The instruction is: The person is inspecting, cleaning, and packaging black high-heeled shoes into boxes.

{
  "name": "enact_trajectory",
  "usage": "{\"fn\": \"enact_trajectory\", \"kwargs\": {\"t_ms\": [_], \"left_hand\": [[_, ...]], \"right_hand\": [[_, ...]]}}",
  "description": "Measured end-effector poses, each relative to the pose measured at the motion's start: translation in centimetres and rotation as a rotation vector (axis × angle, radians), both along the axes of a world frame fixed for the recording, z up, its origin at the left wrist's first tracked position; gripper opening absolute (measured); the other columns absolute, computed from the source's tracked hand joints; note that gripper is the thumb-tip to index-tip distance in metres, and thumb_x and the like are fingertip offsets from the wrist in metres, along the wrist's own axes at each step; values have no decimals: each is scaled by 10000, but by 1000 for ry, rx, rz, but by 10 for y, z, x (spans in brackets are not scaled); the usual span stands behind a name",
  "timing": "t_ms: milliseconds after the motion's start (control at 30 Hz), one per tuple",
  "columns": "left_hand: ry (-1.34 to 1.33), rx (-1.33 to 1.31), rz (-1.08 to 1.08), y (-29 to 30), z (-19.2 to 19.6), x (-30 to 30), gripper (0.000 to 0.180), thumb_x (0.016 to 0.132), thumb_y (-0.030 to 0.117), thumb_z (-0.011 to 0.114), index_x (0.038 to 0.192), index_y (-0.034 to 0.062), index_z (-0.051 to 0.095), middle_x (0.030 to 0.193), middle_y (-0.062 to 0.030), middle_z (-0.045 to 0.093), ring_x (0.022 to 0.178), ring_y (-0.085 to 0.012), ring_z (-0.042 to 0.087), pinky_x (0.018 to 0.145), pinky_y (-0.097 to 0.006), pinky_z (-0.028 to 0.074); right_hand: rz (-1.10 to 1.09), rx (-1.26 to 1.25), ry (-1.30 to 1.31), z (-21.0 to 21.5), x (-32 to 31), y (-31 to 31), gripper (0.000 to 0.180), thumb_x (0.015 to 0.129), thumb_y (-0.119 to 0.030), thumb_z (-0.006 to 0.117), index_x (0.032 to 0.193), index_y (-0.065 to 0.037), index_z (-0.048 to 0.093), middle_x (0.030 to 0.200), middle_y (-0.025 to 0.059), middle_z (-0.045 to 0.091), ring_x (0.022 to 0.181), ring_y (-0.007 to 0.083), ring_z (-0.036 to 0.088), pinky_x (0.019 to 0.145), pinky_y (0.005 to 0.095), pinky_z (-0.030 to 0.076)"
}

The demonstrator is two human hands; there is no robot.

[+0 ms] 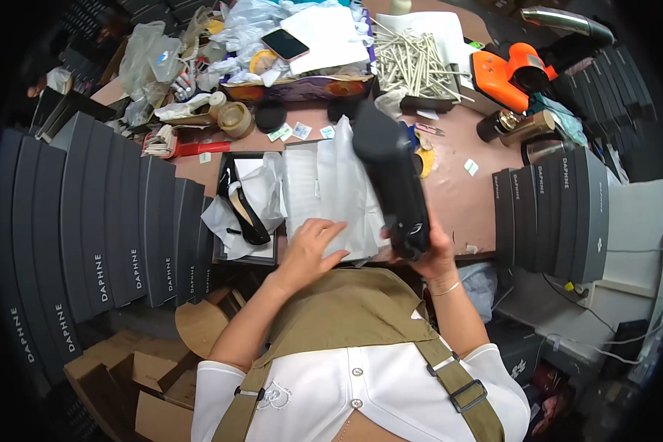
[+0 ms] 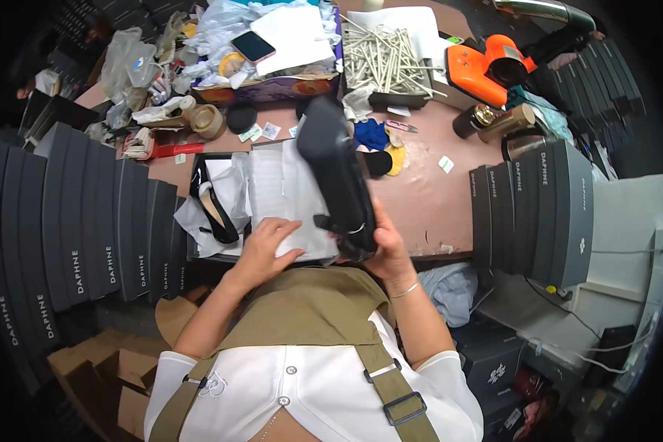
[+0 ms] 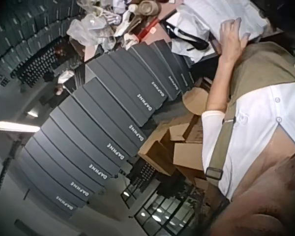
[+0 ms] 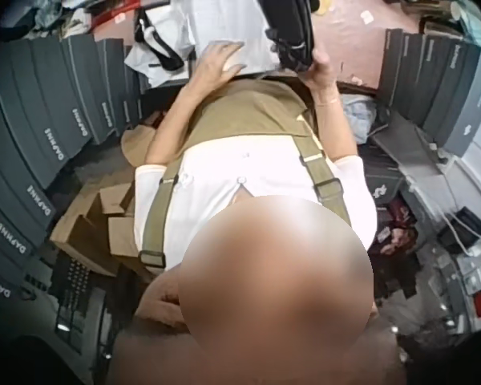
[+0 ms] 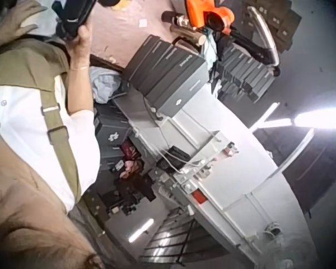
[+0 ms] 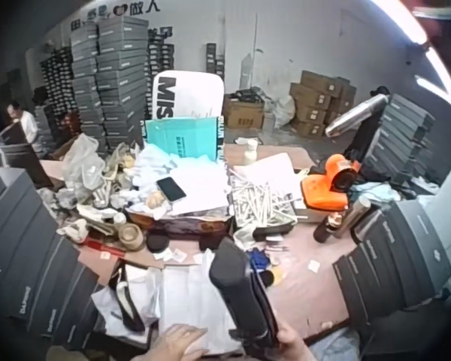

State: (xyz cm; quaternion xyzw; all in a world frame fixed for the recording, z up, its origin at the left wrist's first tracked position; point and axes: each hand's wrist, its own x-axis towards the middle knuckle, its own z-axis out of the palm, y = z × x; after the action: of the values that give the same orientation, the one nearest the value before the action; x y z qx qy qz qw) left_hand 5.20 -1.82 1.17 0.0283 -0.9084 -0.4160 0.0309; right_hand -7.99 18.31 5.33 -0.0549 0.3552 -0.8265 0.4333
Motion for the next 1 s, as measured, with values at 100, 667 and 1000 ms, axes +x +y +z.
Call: {"fn": "enact_trajectory", "kwargs": {"t_ms": [100, 667, 1000], "left_hand": [[200, -282, -277, 45, -16, -10, 548, 711, 189, 736, 1223, 99, 563, 1335, -139, 442, 1304, -342, 350, 1061, -564, 254], [265, 423, 418, -12, -30, -68, 236, 832, 175, 722, 926, -30, 653, 859, -45, 568, 632, -94, 519, 577, -236, 438], [219, 831, 363, -34, -5, -73, 262, 826, 240, 750, 898, 2, 667, 596, 61, 487, 516, -14, 387, 446, -190, 301]], "right_hand": [[-164, 68, 186, -9, -11, 47, 722, 782, -423, 617, 1367, -82, 363, 1100, 200, 568, 831, 293, 620, 518, 328, 546], [206, 12, -81, 8, 131, 57, 1068, 619, -154, 860, 1467, -17, 226, 1279, 199, 531, 1163, 308, 548, 1025, 381, 382], [370, -65, 15, 28, 94, 61, 970, 621, -214, 809, 1399, 69, 305, 1220, 242, 554, 1114, 342, 578, 989, 399, 425]]}}
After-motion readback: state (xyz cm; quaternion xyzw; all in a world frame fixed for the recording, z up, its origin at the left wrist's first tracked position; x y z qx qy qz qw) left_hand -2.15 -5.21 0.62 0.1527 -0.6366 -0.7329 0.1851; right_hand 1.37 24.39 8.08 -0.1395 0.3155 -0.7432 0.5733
